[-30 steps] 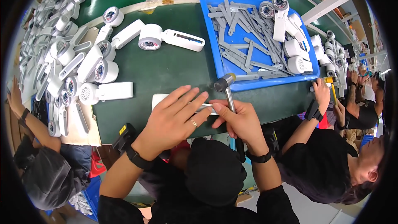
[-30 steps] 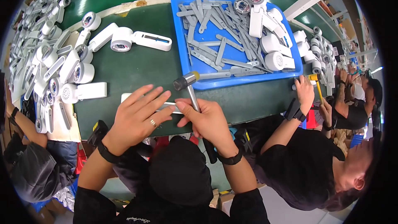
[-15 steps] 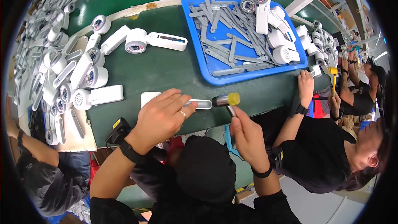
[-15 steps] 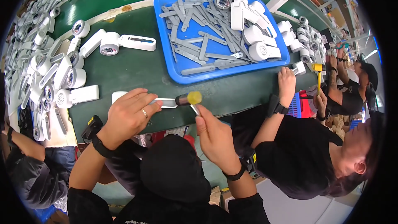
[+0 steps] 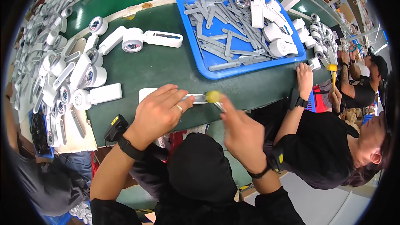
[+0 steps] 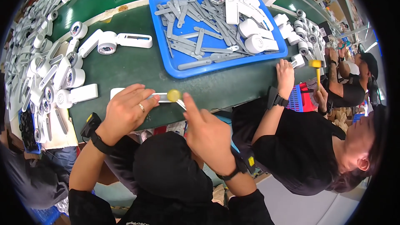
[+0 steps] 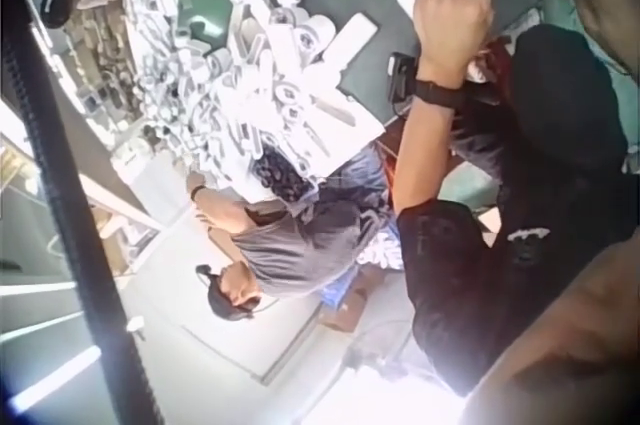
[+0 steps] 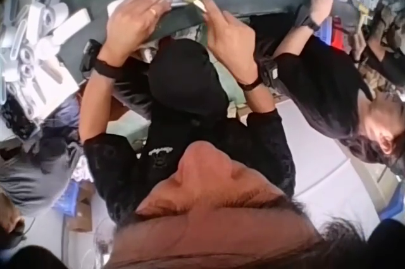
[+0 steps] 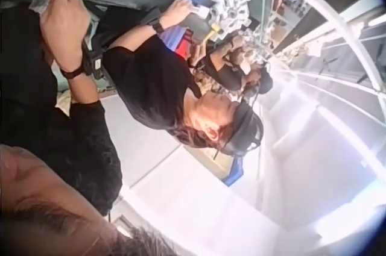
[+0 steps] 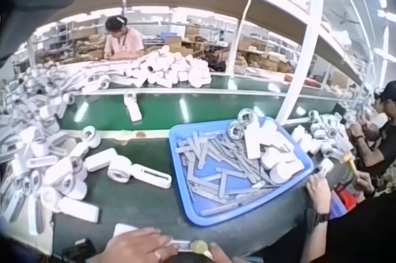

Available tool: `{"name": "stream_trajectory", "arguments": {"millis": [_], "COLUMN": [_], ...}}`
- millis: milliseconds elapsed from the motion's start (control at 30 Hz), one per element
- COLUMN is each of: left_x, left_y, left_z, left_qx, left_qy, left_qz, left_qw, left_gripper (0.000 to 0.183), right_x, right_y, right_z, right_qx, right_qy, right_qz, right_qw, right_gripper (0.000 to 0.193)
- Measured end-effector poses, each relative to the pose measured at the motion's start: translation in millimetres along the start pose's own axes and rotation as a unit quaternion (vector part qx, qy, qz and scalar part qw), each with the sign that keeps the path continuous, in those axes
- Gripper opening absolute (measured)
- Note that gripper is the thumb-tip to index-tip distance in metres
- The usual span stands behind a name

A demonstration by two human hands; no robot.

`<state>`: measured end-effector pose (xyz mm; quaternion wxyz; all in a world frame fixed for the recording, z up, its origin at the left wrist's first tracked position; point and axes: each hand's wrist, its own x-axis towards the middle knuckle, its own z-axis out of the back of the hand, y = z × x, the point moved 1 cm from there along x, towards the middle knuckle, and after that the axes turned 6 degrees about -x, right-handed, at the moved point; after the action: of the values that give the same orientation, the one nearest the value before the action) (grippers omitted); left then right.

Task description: Assemble plastic handheld tool components by inserting pins and using a mallet to secure them.

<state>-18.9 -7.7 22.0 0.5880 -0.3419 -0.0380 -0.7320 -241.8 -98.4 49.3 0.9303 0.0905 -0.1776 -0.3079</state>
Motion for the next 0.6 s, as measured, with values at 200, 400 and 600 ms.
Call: {"name": "stream_trajectory", "arguments": {"millis": [200, 400, 600], "left_x": [1, 19, 23], "left_y": [-4, -2, 13], "left_z": [7, 31, 56], "left_qx": [-0.023, -0.062, -0.025], "left_qy": [0.004, 0.109, 0.251], "left_qz": [0.011, 0.053, -0.052], "left_qw": [1.0, 0.991, 0.966], "left_gripper": [0.013, 0.015, 0.021], "right_x": [-1, -12, -6], "right_y": [3, -4, -1], "right_z": [-5, 3, 2], "right_qx": [0.027, 0.107, 0.199], "right_qy": [-0.004, -0.005, 0.026], "right_qz": [-0.03, -0.05, -0.123], "right_qw": [0.999, 0.993, 0.972], "right_gripper": [0.045, 0.04, 0.039]}}
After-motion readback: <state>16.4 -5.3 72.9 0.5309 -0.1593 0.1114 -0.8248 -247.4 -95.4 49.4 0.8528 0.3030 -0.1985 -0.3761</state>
